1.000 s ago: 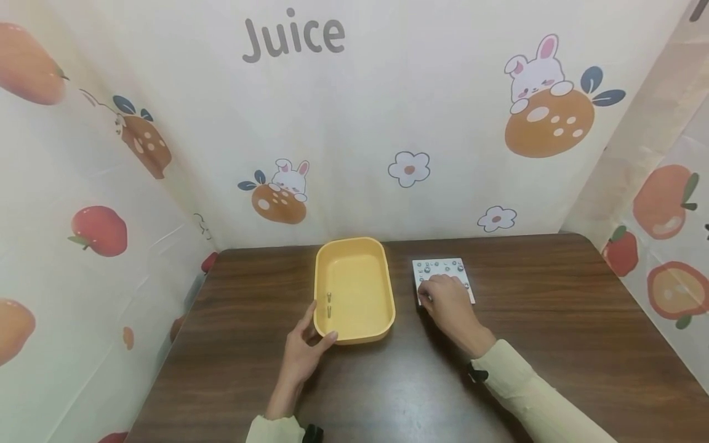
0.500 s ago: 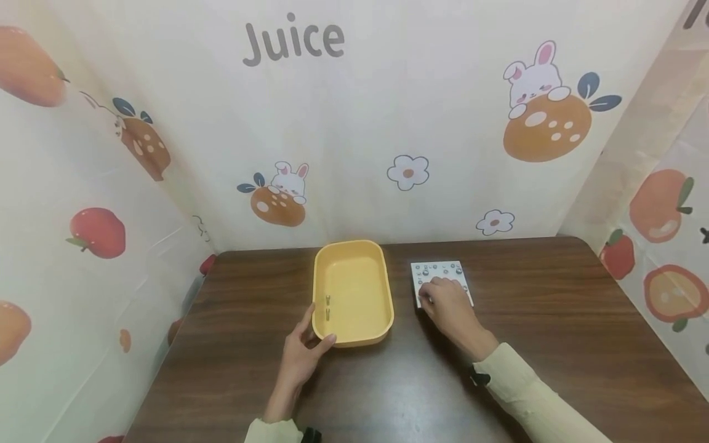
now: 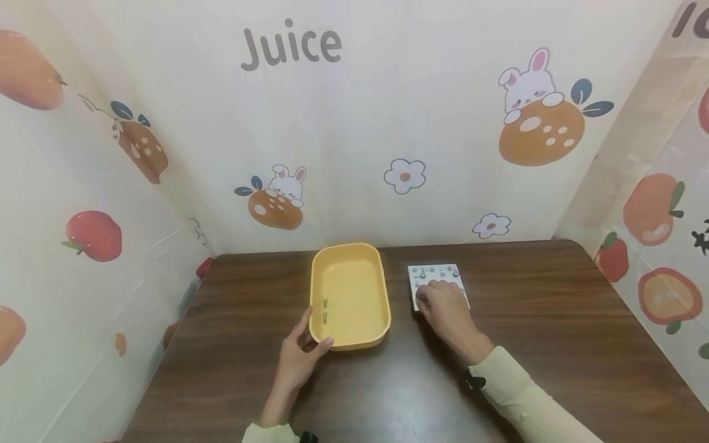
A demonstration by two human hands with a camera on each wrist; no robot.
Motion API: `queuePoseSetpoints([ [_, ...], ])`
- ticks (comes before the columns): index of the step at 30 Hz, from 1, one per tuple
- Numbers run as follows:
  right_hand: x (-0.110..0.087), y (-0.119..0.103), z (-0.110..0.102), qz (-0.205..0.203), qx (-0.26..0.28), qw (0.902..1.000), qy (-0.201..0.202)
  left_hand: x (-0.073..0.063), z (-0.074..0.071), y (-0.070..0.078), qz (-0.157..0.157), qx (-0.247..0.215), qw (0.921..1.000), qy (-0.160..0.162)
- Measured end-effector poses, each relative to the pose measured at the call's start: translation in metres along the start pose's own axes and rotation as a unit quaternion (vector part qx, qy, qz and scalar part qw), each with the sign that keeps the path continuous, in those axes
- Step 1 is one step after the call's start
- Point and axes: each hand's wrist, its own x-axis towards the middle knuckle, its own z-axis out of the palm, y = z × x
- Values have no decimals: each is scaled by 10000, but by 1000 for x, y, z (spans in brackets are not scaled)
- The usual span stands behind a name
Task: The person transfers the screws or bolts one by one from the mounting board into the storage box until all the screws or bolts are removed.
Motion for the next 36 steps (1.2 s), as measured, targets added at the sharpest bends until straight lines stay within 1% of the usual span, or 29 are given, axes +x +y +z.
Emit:
queuePoseSetpoints([
  [4,-1,0,2,12,-40,10000,16,-1,0,-1,5,-30,10000,-13],
  [12,-5,-2,4,125,-50,9996,-259,-5,-1,-1,-78,-92,9999,4],
  [15,-5,-1,5,61,-12,9998,-184,-5,-2,0,-88,-64,9999,3],
  [21,-4,1,5,-196,76,9998,46,-5,-1,1,-70,-67,10000,-20],
  [29,0,1,-6,-276,96,9995,85,-3,-1,1,98,-63,9999,-79],
  [36,4,1,-17,-505,107,9977,435,-2,-1,1,146,-54,9998,-110],
])
